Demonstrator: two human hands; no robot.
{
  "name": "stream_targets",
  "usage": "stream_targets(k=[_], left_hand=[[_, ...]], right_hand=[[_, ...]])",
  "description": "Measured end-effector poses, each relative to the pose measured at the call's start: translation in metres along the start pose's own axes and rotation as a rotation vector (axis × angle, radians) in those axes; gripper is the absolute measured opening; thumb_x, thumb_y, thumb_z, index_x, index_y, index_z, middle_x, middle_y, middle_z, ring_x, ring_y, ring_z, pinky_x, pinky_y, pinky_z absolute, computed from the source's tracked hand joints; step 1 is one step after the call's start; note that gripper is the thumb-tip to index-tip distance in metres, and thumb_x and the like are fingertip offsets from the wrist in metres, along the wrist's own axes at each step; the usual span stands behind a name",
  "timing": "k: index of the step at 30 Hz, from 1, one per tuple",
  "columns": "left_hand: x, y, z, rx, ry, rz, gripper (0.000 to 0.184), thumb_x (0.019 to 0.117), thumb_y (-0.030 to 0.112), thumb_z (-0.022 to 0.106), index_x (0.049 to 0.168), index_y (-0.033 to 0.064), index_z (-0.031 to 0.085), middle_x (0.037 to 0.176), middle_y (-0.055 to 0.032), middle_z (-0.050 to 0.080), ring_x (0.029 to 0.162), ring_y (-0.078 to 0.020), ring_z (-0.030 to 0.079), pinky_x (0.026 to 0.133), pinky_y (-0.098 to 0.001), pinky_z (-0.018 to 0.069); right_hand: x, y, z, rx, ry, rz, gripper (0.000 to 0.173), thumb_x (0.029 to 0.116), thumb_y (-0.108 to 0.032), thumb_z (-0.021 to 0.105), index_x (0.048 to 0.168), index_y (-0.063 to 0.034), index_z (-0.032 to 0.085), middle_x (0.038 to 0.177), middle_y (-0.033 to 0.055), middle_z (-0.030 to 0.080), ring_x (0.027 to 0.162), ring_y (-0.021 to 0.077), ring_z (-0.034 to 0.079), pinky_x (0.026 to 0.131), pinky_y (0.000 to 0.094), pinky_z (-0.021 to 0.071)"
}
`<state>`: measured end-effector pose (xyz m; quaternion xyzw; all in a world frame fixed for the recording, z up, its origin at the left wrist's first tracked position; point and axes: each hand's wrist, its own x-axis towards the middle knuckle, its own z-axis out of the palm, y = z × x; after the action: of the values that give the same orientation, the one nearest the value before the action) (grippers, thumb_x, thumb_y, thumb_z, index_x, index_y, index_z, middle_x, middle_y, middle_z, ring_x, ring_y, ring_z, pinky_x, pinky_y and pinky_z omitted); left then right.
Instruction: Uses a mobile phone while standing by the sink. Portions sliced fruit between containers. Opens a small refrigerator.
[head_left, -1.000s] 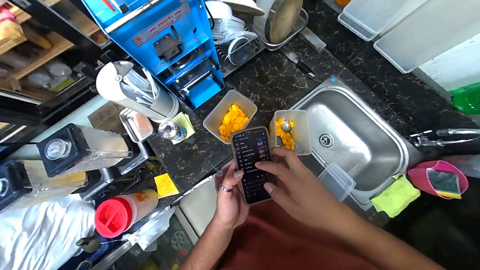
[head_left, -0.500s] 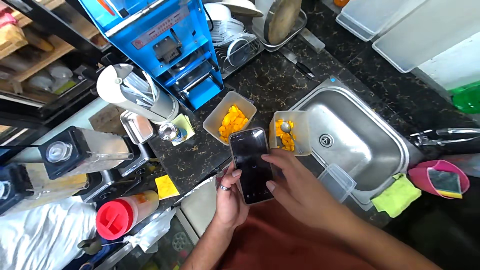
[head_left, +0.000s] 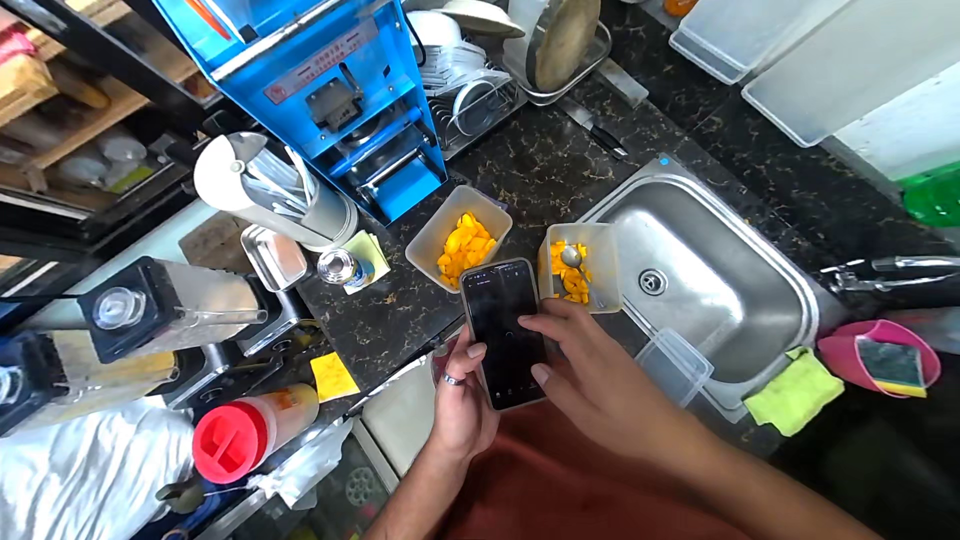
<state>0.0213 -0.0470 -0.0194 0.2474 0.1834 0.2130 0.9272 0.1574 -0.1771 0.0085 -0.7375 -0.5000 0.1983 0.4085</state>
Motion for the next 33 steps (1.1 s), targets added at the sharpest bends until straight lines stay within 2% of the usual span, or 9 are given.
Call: stream_targets(k=[6, 14, 17, 24, 28, 30, 33], left_hand=[[0.0006, 0.0008, -0.0007, 0.001, -0.002, -0.003, 0.043, 0.0969, 0.024, 0.052, 0.137, 0.0084, 0.050, 0.118, -0.0126, 0.069, 0.109, -0.0223, 0.069, 0.094, -0.0433, 0.0576], [0.0016, 0.0009, -0.0004, 0.002, -0.004, -0.006, 0.044, 0.0961, 0.025, 0.053, 0.138, 0.0091, 0.051, 0.119, -0.0128, 0.069, 0.110, -0.0227, 0.069, 0.095, -0.0439, 0.0574], [0.0026, 0.0001, -0.0027, -0.031, -0.040, -0.012, 0.044, 0.0966, 0.024, 0.053, 0.137, 0.0084, 0.052, 0.121, -0.0151, 0.068, 0.112, -0.0250, 0.068, 0.096, -0.0461, 0.0563], [0.0025, 0.0017, 0.0003, -0.031, -0.018, -0.025, 0.044, 0.0936, 0.017, 0.049, 0.137, 0.0084, 0.050, 0.119, -0.0130, 0.068, 0.110, -0.0234, 0.068, 0.094, -0.0449, 0.0572], [0.0027, 0.0009, -0.0006, -0.031, -0.013, -0.022, 0.045, 0.0934, 0.017, 0.048, 0.137, 0.0080, 0.050, 0.120, -0.0133, 0.068, 0.111, -0.0237, 0.068, 0.095, -0.0450, 0.0567], [0.0031, 0.0005, -0.0009, -0.035, -0.018, -0.017, 0.044, 0.0936, 0.017, 0.048, 0.137, 0.0079, 0.051, 0.120, -0.0134, 0.068, 0.110, -0.0237, 0.068, 0.095, -0.0450, 0.0568], [0.0033, 0.0009, -0.0009, -0.042, -0.022, -0.024, 0.046, 0.0929, 0.016, 0.048, 0.138, 0.0076, 0.049, 0.121, -0.0141, 0.067, 0.112, -0.0244, 0.068, 0.095, -0.0460, 0.0565]], right_hand=[[0.0008, 0.0000, -0.0008, 0.001, -0.014, 0.006, 0.043, 0.1029, -0.031, 0.051, 0.142, -0.0157, 0.056, 0.140, 0.0148, 0.053, 0.123, 0.0183, 0.058, 0.096, 0.0325, 0.0557], [0.0017, 0.0014, -0.0012, -0.026, -0.017, -0.015, 0.030, 0.1029, -0.030, 0.050, 0.126, -0.0141, 0.062, 0.138, 0.0155, 0.054, 0.119, 0.0181, 0.059, 0.094, 0.0321, 0.0550], [0.0021, 0.0014, -0.0013, -0.016, -0.022, -0.004, 0.029, 0.1024, -0.029, 0.051, 0.124, -0.0149, 0.063, 0.138, 0.0147, 0.054, 0.119, 0.0177, 0.059, 0.094, 0.0323, 0.0552], [0.0024, 0.0035, 0.0002, -0.032, -0.013, -0.014, 0.029, 0.0983, -0.030, 0.057, 0.122, -0.0147, 0.062, 0.137, 0.0155, 0.054, 0.117, 0.0179, 0.060, 0.092, 0.0323, 0.0559], [0.0035, 0.0032, -0.0003, -0.042, -0.044, 0.005, 0.025, 0.0978, -0.030, 0.057, 0.117, -0.0166, 0.066, 0.138, 0.0147, 0.053, 0.117, 0.0164, 0.060, 0.093, 0.0306, 0.0551], [0.0035, 0.0030, -0.0008, -0.051, -0.053, 0.019, 0.026, 0.0978, -0.030, 0.056, 0.119, -0.0182, 0.066, 0.139, 0.0142, 0.052, 0.118, 0.0160, 0.059, 0.093, 0.0306, 0.0545], [0.0029, 0.0034, -0.0004, -0.033, -0.035, 0.021, 0.038, 0.0983, -0.030, 0.057, 0.133, -0.0159, 0.061, 0.140, 0.0145, 0.053, 0.119, 0.0166, 0.059, 0.095, 0.0313, 0.0554]])
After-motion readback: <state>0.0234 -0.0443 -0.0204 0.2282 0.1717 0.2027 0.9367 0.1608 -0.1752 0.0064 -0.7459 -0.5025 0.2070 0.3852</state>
